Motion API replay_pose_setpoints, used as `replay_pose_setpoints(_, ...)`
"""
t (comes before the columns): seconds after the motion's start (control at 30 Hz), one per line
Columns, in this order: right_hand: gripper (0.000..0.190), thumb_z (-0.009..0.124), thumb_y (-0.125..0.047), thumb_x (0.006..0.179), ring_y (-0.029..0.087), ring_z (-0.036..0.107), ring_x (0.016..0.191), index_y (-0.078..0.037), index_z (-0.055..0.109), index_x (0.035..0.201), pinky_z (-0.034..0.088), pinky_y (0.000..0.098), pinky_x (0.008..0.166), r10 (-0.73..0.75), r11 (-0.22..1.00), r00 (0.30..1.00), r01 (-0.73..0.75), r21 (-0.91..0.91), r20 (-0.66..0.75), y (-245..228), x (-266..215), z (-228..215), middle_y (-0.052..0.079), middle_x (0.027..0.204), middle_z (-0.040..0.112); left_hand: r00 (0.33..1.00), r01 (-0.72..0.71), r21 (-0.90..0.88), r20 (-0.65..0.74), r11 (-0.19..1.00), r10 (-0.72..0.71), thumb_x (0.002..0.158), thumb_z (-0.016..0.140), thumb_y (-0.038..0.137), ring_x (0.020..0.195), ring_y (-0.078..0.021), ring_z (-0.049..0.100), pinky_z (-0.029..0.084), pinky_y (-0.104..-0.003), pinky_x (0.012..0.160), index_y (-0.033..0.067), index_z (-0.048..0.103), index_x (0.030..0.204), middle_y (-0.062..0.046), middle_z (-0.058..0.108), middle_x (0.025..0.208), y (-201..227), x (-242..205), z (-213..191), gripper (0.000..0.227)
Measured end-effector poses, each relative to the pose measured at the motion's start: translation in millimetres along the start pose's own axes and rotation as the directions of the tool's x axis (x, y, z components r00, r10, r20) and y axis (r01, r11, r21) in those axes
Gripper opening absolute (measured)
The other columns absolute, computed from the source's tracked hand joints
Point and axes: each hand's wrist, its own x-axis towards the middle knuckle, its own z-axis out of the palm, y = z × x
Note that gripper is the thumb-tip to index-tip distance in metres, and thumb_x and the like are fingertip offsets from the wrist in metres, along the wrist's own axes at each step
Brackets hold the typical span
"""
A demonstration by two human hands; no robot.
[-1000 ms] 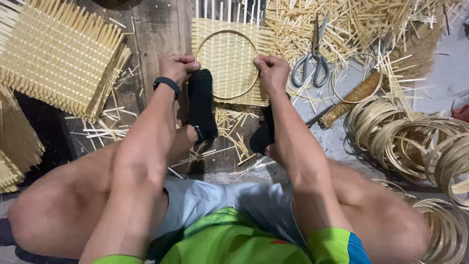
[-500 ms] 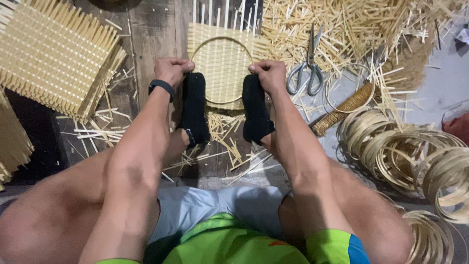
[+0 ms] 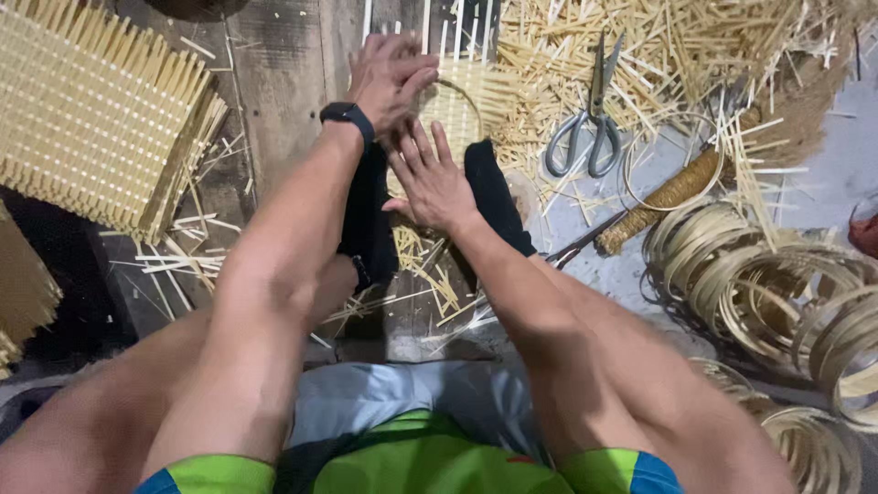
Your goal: The person weaves bamboo strips into a base, fits the base over a wooden mold and a circular hoop, and uses shears to trim the protruding strips.
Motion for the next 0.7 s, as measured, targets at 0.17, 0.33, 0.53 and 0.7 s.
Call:
replay_pose_setpoints(0.17,0.085,0.061,-0.062,0.094,0.046,0.020,0.153,-0.002,0.048,0.153,0.010,0.0665,0.125,-0.052,0.998,0.985,0.048,-0.029,-0.162,3,-8,32,0.029,0.160,0.034,0.971,0.222,-0.101,0.115,0.970,-0.210,0.101,0.069,0.037,0.113,-0.0257,0.054,0.039,-0.046,0.099,0.0241,0.082,0.113,0.000,0.069,0.115,5,0,-2,0.022)
replay_pose_setpoints(0.33,0.083,0.065,-0.057,0.092,0.045,0.022,0.154,-0.003,0.050,0.153,0.012,0.0667,0.125,-0.002,0.999,0.990,-0.002,-0.035,-0.140,-4,-6,26,0.028,0.160,0.035,0.977,0.186,-0.119,0.124,0.975,-0.171,0.101,0.070,0.036,0.111,-0.0269,0.054,0.041,-0.045,0.097,0.0218,0.082,0.112,-0.002,0.069,0.112,11,6,-14,0.022)
replay_pose_setpoints(0.53,0.067,0.069,-0.040,0.093,0.045,0.024,0.153,-0.003,0.054,0.146,0.013,0.0674,0.125,0.090,0.993,0.981,-0.101,-0.058,-0.174,-19,2,35,0.025,0.157,0.038,0.978,0.189,-0.150,0.121,0.971,-0.172,0.103,0.069,0.034,0.105,-0.0289,0.059,0.049,-0.044,0.093,0.0203,0.082,0.112,-0.005,0.068,0.109,3,9,-10,0.021)
replay_pose_setpoints(0.7,0.066,0.070,-0.039,0.091,0.043,0.030,0.150,-0.005,0.055,0.146,0.019,0.0640,0.124,0.095,0.992,0.972,-0.111,-0.064,-0.213,-21,0,22,0.021,0.154,0.044,0.941,0.274,-0.128,0.241,0.953,-0.238,0.105,0.068,0.037,0.102,-0.0291,0.060,0.050,-0.042,0.092,0.0185,0.081,0.108,-0.007,0.068,0.109,7,13,-15,0.022)
